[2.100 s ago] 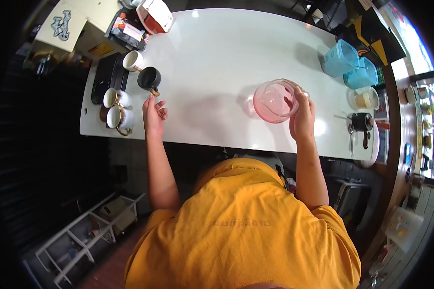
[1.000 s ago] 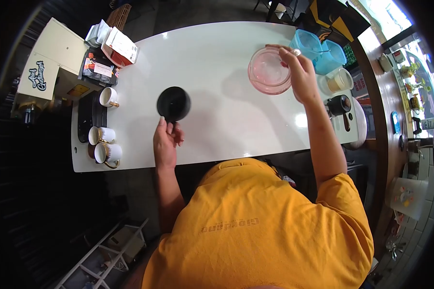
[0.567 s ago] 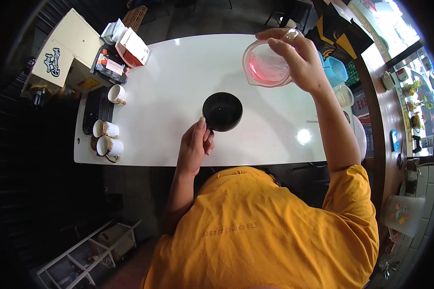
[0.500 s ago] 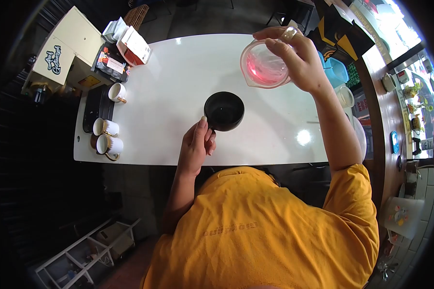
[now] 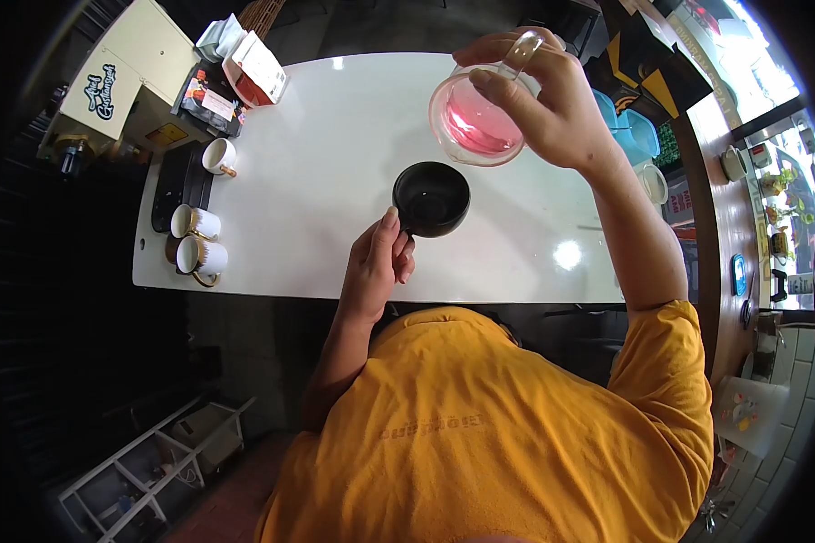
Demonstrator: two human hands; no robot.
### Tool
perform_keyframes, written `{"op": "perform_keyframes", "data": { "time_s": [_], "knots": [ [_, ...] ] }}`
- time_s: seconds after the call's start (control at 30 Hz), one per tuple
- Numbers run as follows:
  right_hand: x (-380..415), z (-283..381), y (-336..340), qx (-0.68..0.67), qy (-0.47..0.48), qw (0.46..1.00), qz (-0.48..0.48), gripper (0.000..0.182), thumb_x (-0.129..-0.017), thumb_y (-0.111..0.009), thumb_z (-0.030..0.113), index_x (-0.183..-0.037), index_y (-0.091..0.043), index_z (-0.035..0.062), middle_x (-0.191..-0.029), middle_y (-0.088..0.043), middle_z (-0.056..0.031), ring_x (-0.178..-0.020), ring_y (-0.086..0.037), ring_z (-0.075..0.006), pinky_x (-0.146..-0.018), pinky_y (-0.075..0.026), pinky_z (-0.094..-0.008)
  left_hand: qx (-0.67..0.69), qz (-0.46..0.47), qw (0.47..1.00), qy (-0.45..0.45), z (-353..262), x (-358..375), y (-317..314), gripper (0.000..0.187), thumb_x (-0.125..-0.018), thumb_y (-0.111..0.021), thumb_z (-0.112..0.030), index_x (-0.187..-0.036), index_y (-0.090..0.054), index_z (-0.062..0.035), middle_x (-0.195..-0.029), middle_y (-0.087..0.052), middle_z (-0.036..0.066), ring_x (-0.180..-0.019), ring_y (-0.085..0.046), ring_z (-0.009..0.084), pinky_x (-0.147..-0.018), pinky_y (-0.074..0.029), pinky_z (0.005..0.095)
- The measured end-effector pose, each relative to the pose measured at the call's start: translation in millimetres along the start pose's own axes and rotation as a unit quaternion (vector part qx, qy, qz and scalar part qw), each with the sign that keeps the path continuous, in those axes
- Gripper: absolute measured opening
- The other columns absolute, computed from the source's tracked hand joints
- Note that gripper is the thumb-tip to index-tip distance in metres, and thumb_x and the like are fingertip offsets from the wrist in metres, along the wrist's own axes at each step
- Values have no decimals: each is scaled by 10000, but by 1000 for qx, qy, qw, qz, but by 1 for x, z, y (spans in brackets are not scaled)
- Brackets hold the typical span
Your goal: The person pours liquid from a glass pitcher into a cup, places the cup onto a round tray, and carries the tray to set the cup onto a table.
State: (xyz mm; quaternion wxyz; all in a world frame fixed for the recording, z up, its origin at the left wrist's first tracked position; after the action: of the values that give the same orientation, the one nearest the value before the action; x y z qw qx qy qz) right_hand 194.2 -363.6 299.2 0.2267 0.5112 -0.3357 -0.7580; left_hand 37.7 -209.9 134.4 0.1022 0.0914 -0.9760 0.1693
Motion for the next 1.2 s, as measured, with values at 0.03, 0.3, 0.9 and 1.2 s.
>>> {"op": "perform_keyframes", "data": {
  "time_s": [0.03,0.3,0.9,1.2],
  "knots": [
    [-1,1,0,0,1,1000,1,292,-867,-571,262,-971,-708,26,-1029,-689,-122,-927,-599,-242,-896,-425,-372,2,1,1000,0,0,-1,0,442,-976,-413,-457,-682,-366,-131,-645,-428,4,-495,-409,94,-471,-310,226],
    [-2,9,-1,22,-8,1000,9,295,-860,-584,279,-970,-713,38,-1032,-690,-111,-951,-572,-249,-892,-428,-384,22,4,1000,-2,3,0,-1,429,-978,-417,-441,-685,-370,-132,-647,-427,0,-503,-413,91,-472,-304,226],
    [-9,30,1,52,11,998,24,267,-831,-577,253,-938,-722,56,-1027,-686,-123,-972,-576,-272,-897,-435,-391,54,31,998,-5,1,2,-1,416,-987,-419,-418,-696,-376,-124,-650,-413,2,-509,-414,100,-470,-316,230],
    [-8,31,1,63,22,997,27,277,-840,-574,266,-930,-723,51,-1028,-689,-123,-960,-574,-269,-879,-441,-390,55,38,998,-3,0,4,-1,408,-988,-429,-398,-694,-371,-121,-650,-409,2,-515,-417,102,-469,-322,229]
  ]
}}
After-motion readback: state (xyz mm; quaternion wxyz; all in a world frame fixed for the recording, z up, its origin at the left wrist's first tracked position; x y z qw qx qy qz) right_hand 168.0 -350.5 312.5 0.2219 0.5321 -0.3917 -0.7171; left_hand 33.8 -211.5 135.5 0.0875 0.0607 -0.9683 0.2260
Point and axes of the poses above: each hand's wrist, its own x-axis away from the middle knuckle, its own y-axis out of the back of the hand, z = x × y, the point moved 3 cm from there along -x, towards the middle knuckle
